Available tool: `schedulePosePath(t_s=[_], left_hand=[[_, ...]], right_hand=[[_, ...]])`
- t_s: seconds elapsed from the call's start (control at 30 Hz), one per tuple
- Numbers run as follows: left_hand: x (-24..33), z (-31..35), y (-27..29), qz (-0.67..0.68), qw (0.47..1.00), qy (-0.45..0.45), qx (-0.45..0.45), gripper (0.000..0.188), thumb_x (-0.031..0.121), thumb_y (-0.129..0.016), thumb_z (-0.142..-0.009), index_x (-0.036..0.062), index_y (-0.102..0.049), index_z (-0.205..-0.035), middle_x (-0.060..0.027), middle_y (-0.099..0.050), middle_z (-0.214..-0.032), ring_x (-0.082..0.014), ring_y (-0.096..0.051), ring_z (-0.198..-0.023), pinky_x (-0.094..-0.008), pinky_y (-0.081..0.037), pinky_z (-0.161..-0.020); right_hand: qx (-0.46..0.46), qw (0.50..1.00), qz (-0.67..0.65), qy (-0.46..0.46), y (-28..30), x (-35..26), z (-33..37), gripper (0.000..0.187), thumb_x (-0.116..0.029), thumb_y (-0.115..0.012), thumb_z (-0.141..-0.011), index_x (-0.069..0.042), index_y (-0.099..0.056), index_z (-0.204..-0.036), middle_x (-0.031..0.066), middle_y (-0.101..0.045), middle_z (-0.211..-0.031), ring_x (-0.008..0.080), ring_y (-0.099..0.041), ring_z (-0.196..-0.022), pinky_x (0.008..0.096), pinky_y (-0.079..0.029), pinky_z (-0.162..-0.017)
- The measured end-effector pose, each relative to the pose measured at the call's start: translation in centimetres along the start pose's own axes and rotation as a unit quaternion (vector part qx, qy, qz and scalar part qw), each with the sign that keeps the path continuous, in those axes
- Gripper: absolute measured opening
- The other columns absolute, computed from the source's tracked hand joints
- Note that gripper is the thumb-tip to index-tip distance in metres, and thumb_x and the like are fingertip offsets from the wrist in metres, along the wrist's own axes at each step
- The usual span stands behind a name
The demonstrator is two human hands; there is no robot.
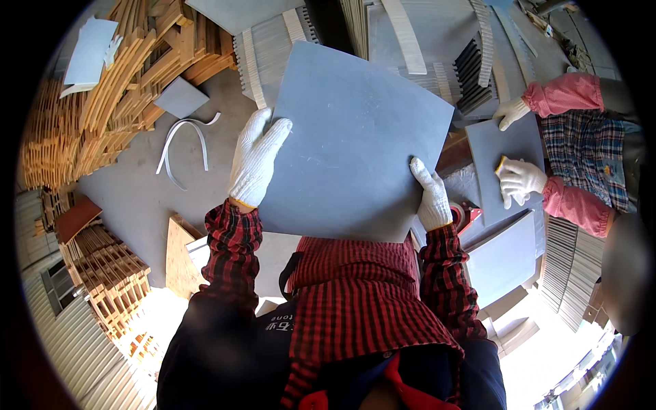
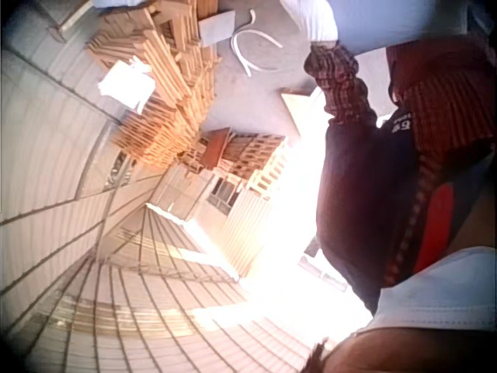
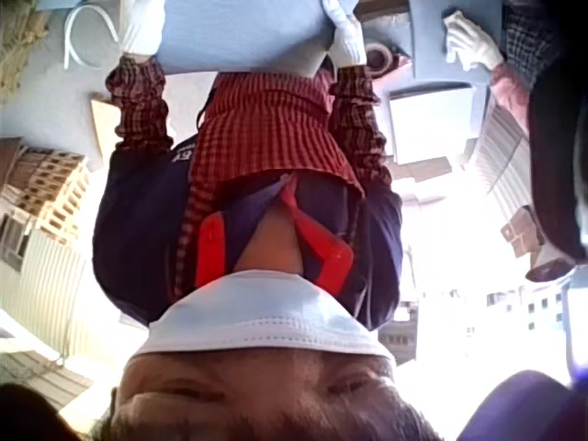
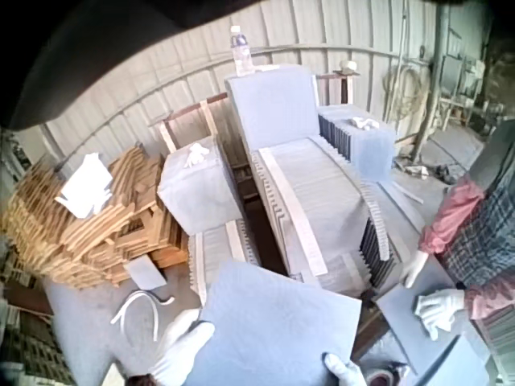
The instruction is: The person repeatedly picks up gray rectangular panels, places them on a workbench, and uses a handheld tape dispenser to apply tape along edges. They stack finished panels on a wooden pallet and continue the cycle with additional panels. A coworker is visible nearby performing similar taping actions.
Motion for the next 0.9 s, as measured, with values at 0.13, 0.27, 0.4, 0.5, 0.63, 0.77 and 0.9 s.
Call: schedulePosePath(t_s=[0.13,0.27,0.4,0.5,0.63,0.77,0.9], left_hand=[[3.0,4.4,-2.2,-0.112,0.992,-0.048,-0.039,0.029,0.02,-0.063,-0.099,-0.0019,-0.062,-0.118,-0.0018,-0.063,-0.098,-0.0083,-0.052,-0.089,-0.0253,-0.045,-0.082],[4.2,7.8,-4.8,-0.192,0.979,-0.056,-0.041,0.03,0.023,-0.064,-0.098,-0.0016,-0.063,-0.115,-0.0007,-0.062,-0.095,-0.0088,-0.052,-0.086,-0.0257,-0.045,-0.079],[2.3,10.1,-6.3,-0.163,0.983,-0.06,-0.058,0.032,0.023,-0.065,-0.098,-0.0025,-0.062,-0.117,-0.0012,-0.063,-0.098,-0.0092,-0.053,-0.088,-0.0263,-0.045,-0.08],[1.4,11.0,-7.0,-0.127,0.987,-0.077,-0.056,0.037,0.025,-0.066,-0.097,-0.0034,-0.062,-0.119,-0.0029,-0.064,-0.102,-0.0101,-0.054,-0.091,-0.0267,-0.045,-0.083],[2.5,12.1,-8.5,-0.16,0.984,-0.073,-0.04,0.045,0.032,-0.067,-0.096,-0.0051,-0.061,-0.122,-0.0057,-0.065,-0.106,-0.0128,-0.055,-0.094,-0.0287,-0.046,-0.086],[3.6,11.8,-10.0,-0.19,0.972,-0.085,-0.111,0.048,0.032,-0.067,-0.096,-0.0055,-0.061,-0.125,-0.0069,-0.065,-0.107,-0.0143,-0.056,-0.095,-0.0296,-0.046,-0.087],[2.9,9.4,-11.1,-0.186,0.957,-0.118,-0.188,0.05,0.033,-0.067,-0.095,-0.0054,-0.06,-0.127,-0.0087,-0.065,-0.108,-0.0154,-0.056,-0.096,-0.0307,-0.047,-0.088]], right_hand=[[0.006,0.996,-0.093,0.003,3.2,5.6,3.6,0.06,-0.026,-0.081,-0.087,0.003,-0.057,-0.133,0.0078,-0.066,-0.123,0.0177,-0.062,-0.108,0.0342,-0.049,-0.096],[0.036,0.995,-0.08,0.052,6.3,6.8,6.6,0.056,-0.023,-0.081,-0.087,0.002,-0.058,-0.132,0.0066,-0.067,-0.121,0.0151,-0.062,-0.106,0.0327,-0.049,-0.095],[0.03,0.989,-0.103,0.099,8.6,6.1,10.7,0.052,-0.019,-0.081,-0.087,0.002,-0.06,-0.13,0.0064,-0.068,-0.119,0.0136,-0.063,-0.103,0.0312,-0.05,-0.092],[0.04,0.988,-0.098,0.109,9.7,5.4,12.8,0.051,-0.019,-0.081,-0.087,0.002,-0.061,-0.128,0.0063,-0.069,-0.117,0.0135,-0.064,-0.1,0.0305,-0.051,-0.09],[0.062,0.982,-0.122,0.132,10.5,5.7,15.0,0.048,-0.018,-0.081,-0.087,0.002,-0.062,-0.126,0.0065,-0.07,-0.115,0.0134,-0.064,-0.1,0.0299,-0.051,-0.09],[0.102,0.972,-0.153,0.146,11.2,7.1,16.3,0.048,-0.017,-0.081,-0.086,0.002,-0.062,-0.127,0.0065,-0.07,-0.115,0.0135,-0.064,-0.1,0.0297,-0.051,-0.089],[0.16,0.958,-0.178,0.157,11.3,8.8,17.9,0.048,-0.017,-0.081,-0.086,0.002,-0.062,-0.127,0.0064,-0.07,-0.113,0.0134,-0.064,-0.099,0.0297,-0.05,-0.089]])
Point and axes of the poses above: each hand's wrist, its own z-axis away from the middle knuckle, its own y-axis out of the back of the hand, x = y × z, the point moved 3 cm from there along -z, towards the middle knuckle
